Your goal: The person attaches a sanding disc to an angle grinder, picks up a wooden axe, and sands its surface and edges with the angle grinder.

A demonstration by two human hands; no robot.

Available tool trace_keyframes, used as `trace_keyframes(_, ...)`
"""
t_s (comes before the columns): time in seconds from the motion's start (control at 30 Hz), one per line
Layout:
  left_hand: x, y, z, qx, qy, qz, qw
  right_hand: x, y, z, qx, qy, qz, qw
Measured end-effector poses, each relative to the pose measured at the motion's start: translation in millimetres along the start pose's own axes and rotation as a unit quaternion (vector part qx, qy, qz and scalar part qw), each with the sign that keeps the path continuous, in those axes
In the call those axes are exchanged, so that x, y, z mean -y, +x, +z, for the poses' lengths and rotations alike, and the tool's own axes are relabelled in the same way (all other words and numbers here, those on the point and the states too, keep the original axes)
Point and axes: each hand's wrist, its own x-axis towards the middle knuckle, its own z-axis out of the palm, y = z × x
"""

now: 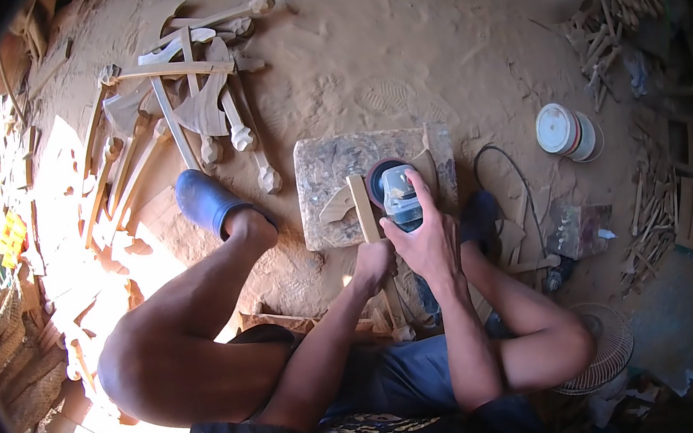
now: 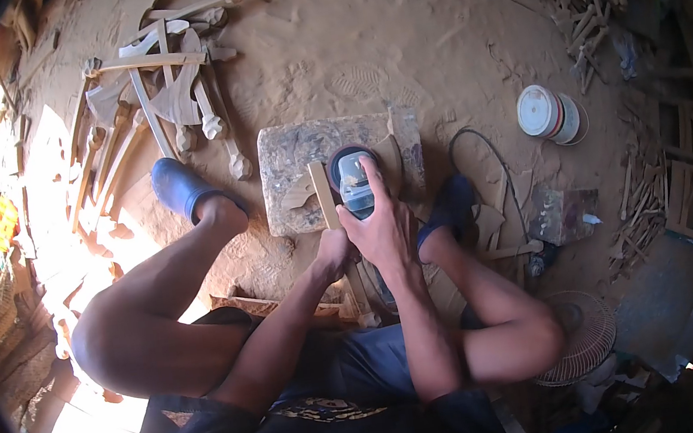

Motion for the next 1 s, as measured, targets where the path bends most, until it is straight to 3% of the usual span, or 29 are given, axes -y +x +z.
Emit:
trace_keyframes(0.37, -7.4, -7.9, 4.0, 0.018, -0.022, 0.004, 1.0, 12.0, 14.4, 1.1, 0.005, -0.033, 0.027, 0.999)
trace_keyframes(0.6, -8.6, -9.9, 1.1, 0.02, -0.033, -0.006, 0.999, -11.6, 9.5, -2.3, -0.101, -0.048, 0.027, 0.993)
trace_keyframes(0.7, -9.6, -12.6, 1.9, 0.022, -0.029, -0.008, 0.999, -15.9, 0.4, -12.2, -0.092, -0.054, 0.09, 0.99)
trace_keyframes(1.0, -7.3, -8.7, 0.5, 0.024, 0.03, 0.029, 0.999, -27.7, -14.5, -11.0, -0.033, 0.08, 0.027, 0.996)
